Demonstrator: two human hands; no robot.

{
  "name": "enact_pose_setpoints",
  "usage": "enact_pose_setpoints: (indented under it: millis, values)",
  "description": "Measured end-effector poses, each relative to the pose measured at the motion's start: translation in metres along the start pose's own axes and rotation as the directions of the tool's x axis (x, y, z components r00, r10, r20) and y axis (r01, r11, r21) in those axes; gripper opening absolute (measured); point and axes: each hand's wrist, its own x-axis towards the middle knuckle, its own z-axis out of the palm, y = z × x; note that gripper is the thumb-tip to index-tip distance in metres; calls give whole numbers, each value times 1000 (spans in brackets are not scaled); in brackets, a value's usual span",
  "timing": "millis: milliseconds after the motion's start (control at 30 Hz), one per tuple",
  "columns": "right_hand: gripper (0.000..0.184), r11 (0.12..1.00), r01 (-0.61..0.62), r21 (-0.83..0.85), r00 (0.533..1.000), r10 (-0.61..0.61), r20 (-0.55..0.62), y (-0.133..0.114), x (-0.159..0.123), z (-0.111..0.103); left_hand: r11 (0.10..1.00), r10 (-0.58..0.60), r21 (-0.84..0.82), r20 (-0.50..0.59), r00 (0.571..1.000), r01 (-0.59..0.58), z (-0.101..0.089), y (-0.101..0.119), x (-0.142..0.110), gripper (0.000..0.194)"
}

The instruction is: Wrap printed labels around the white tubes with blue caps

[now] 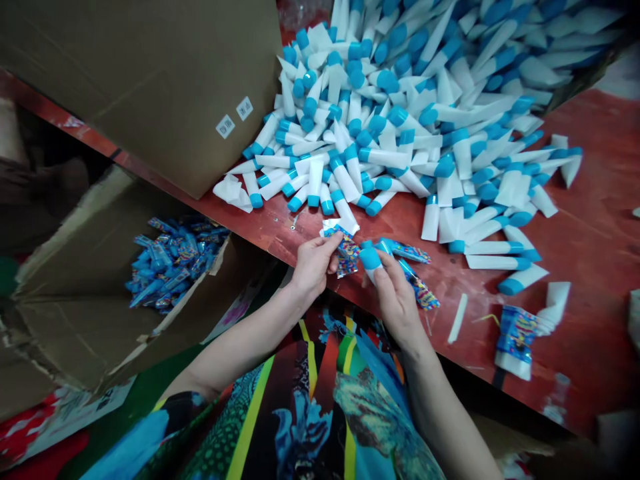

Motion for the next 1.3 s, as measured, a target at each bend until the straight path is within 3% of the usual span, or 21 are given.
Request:
enact_pose_setpoints:
  millis: [200, 433, 667, 800, 900, 1033, 1167, 1300]
  values:
    - [52, 956, 107, -273, 994, -97, 49, 4, -10, -5, 1000, -4, -31, 30, 1000, 5, 1, 0, -1, 54]
    - [62, 883, 83, -461, 995, -48, 88, -5, -8, -3, 1000, 9, -31, 38, 999, -8, 2, 0, -4, 52]
    - [59, 876, 140, -461, 984, -70, 165, -10, -1, -4, 1000, -3, 5, 124, 992, 2, -1, 1, -6, 55]
    - [54, 899, 120, -421, 991, -81, 108, -11, 0, 0, 992, -93, 111, 284, 954, 64, 0, -3, -14, 55]
    - [52, 900, 76, -430, 997, -80, 8, -11, 2, 7, 989, -134, 103, 314, 940, 107, 4, -9, -20, 55]
    - [49, 949, 86, -304, 990, -115, -77, -8, 2, 6, 993, -116, 41, 303, 946, 109, 7, -7, -20, 55]
    - [54, 999, -44, 25, 999, 43, 27, -3, -4, -3, 998, -63, -9, 271, 960, 68, 3, -7, -19, 53]
    - [58, 960, -154, 233, 987, 159, -3, -1, -7, -1, 994, -97, 76, 400, 912, 72, 2, -20, -25, 59]
